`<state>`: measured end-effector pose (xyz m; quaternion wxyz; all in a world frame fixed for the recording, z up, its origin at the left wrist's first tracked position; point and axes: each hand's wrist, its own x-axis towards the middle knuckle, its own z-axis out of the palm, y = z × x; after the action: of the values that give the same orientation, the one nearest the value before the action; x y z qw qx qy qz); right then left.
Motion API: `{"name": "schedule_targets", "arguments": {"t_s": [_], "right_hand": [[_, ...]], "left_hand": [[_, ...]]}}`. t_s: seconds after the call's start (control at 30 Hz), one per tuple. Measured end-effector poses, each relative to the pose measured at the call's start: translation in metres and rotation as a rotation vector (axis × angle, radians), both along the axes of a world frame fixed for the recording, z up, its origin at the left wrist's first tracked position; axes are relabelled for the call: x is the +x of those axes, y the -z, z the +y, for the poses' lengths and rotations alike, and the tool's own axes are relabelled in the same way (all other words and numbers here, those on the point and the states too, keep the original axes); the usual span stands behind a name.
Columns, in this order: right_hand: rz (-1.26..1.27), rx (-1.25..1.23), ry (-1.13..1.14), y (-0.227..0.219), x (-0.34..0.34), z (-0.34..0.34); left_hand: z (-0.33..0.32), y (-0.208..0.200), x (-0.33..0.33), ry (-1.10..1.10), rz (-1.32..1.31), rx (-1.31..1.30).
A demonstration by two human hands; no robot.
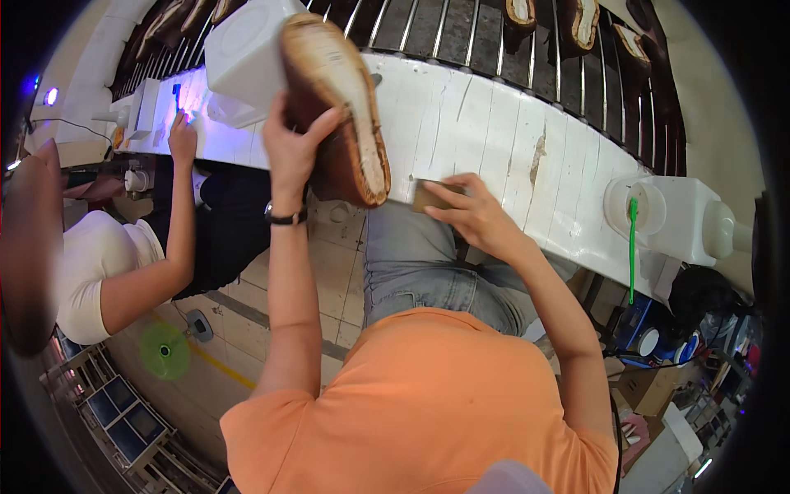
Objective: Applying glue to the bottom edges of shoe uppers and preparing them for sole attachment.
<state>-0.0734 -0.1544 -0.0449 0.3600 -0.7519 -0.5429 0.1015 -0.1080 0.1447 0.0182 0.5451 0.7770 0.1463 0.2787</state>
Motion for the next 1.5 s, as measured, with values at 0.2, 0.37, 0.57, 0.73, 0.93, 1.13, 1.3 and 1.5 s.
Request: {"name": "schedule_targets", "arguments": {"t_s": [0.2, 0.37, 0.57, 0.73, 0.93, 1.13, 1.3, 1.5], "right_hand": [[0.016, 0.100, 0.063, 0.019, 0.083, 0.116], [-0.060, 0.128, 0.476, 0.019, 0.147, 0.101], [-0.076, 0.051, 0.594, 0.016, 0.016, -0.021], [-0.057, 0.167, 0.307, 0.029, -0.005, 0.046], [-0.100, 0.124, 0.531, 0.024, 0.106, 0.088], [-0.134, 0.070, 0.986, 0.013, -0.004, -0.077], [-0.122, 0.014, 0.982, 0.014, -0.064, -0.079], [-0.261, 0.073, 0.963, 0.016, 0.077, -0.047]], "left_hand": [[0.080, -0.024, -0.093, 0.443, -0.448, -0.647], [0.111, -0.065, -0.115, 0.940, -0.498, -0.613], [0.040, -0.023, -0.117, 0.487, -0.470, -0.959], [0.027, 0.007, -0.074, 0.093, -0.265, -0.646], [-0.007, -0.025, -0.005, 0.153, 0.001, 0.065], [-0.006, 0.019, 0.046, 0.169, 0.223, 0.370], [-0.053, -0.007, 0.063, 0.102, 0.239, 0.762], [-0.144, 0.017, 0.062, 0.378, 0.112, 0.592]]}}
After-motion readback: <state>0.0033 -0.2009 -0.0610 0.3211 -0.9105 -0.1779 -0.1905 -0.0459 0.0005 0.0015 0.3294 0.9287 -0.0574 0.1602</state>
